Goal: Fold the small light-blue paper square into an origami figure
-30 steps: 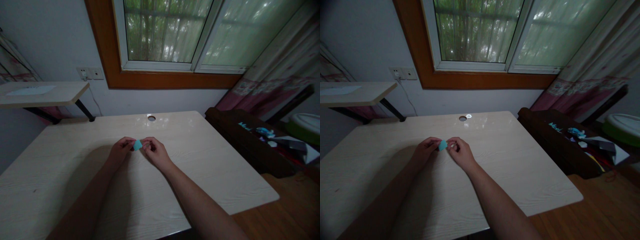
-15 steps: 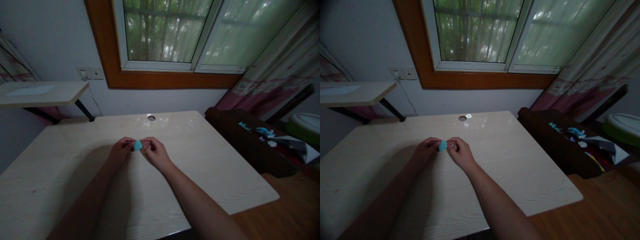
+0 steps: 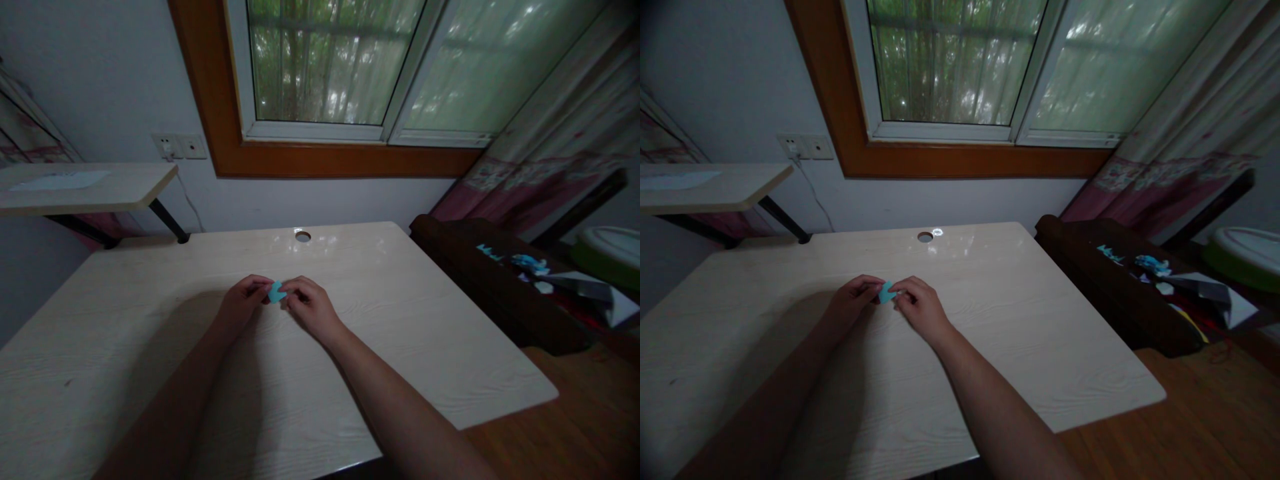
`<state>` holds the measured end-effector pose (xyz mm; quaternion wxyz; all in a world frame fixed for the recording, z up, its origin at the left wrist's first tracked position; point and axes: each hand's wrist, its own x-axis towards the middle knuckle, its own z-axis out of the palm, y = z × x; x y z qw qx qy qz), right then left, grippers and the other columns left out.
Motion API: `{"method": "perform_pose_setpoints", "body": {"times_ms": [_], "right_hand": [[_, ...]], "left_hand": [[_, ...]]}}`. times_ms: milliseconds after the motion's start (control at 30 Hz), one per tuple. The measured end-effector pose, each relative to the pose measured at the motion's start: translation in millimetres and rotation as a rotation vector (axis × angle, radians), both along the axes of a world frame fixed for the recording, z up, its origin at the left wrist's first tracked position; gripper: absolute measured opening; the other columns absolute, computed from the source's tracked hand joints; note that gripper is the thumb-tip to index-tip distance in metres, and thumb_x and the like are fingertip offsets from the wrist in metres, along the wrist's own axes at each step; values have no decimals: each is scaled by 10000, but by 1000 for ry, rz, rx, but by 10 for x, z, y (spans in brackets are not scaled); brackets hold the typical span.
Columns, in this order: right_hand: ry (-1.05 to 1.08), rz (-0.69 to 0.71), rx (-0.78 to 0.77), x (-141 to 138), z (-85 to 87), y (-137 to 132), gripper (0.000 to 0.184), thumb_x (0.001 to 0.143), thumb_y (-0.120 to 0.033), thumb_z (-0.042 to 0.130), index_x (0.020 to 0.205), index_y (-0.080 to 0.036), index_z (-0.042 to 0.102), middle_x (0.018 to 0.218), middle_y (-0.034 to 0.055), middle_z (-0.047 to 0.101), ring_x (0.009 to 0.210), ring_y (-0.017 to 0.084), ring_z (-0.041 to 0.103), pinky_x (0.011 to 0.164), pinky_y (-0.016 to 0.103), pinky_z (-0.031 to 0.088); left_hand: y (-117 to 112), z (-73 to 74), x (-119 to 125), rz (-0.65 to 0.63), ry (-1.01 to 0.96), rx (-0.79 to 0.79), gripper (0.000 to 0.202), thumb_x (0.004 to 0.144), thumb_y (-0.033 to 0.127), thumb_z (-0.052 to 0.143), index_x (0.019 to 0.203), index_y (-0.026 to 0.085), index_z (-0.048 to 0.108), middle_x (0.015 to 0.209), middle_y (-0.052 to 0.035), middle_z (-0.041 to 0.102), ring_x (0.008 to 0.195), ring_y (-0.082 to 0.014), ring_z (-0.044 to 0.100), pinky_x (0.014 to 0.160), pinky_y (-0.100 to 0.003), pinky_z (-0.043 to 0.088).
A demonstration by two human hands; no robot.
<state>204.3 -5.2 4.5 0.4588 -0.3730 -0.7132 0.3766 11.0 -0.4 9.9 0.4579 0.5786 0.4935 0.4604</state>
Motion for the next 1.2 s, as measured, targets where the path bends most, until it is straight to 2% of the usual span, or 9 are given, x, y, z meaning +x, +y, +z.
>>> {"method": "perform_pose_setpoints", "body": {"times_ms": [133,267,333,433,600,800,1000,1200], "right_hand": [[-7,-51,11,6,-20,16,185,825,-146,583,964,-209,688,873,26,628,719,133,593,669,253,470],[-22,-106,51,5,-32,25,167,816,-141,596,939,-203,691,841,20,623,710,134,564,656,250,443],[-21,-118,61,1,-33,24,149,820,-149,609,930,-202,694,832,20,621,706,134,559,651,250,436],[-15,-99,81,-4,-36,23,133,834,-171,629,940,-209,700,845,24,623,710,134,561,647,251,437],[-6,-17,110,0,-29,35,166,863,-159,625,973,-235,724,943,47,663,827,154,610,717,271,477],[10,28,100,19,-43,62,140,860,-200,682,959,-271,752,967,39,695,908,172,641,843,322,501],[44,54,95,36,-84,81,147,850,-224,702,959,-297,767,973,36,691,923,175,646,859,334,521],[106,67,71,14,-60,66,121,849,-246,698,924,-299,776,969,37,668,845,158,644,716,283,552]], "left_hand": [[-9,12,17,-3,-14,-10,295,802,428,674,952,175,690,806,-35,709,708,-160,650,688,-277,532],[5,-55,37,-118,-104,-42,349,747,405,745,998,177,662,829,-20,708,733,-160,665,725,-303,561],[10,-93,43,-124,-168,-45,377,738,378,759,1039,187,637,816,2,687,753,-161,669,751,-326,578],[-8,-111,41,-101,-181,-6,385,776,343,732,1109,198,602,750,37,627,708,-141,665,728,-305,576],[-67,-112,24,-126,-78,120,285,892,297,601,1160,205,567,813,25,593,691,-111,640,686,-249,519],[-55,-165,14,-142,-83,142,310,891,304,618,1171,211,522,819,24,599,682,-116,635,668,-249,512],[-73,-62,42,-106,-136,99,339,831,317,695,1105,186,545,742,22,659,628,-128,654,624,-242,517],[-71,-22,45,-60,-180,34,379,779,352,737,1081,186,580,725,18,692,636,-149,678,645,-274,559]]}}
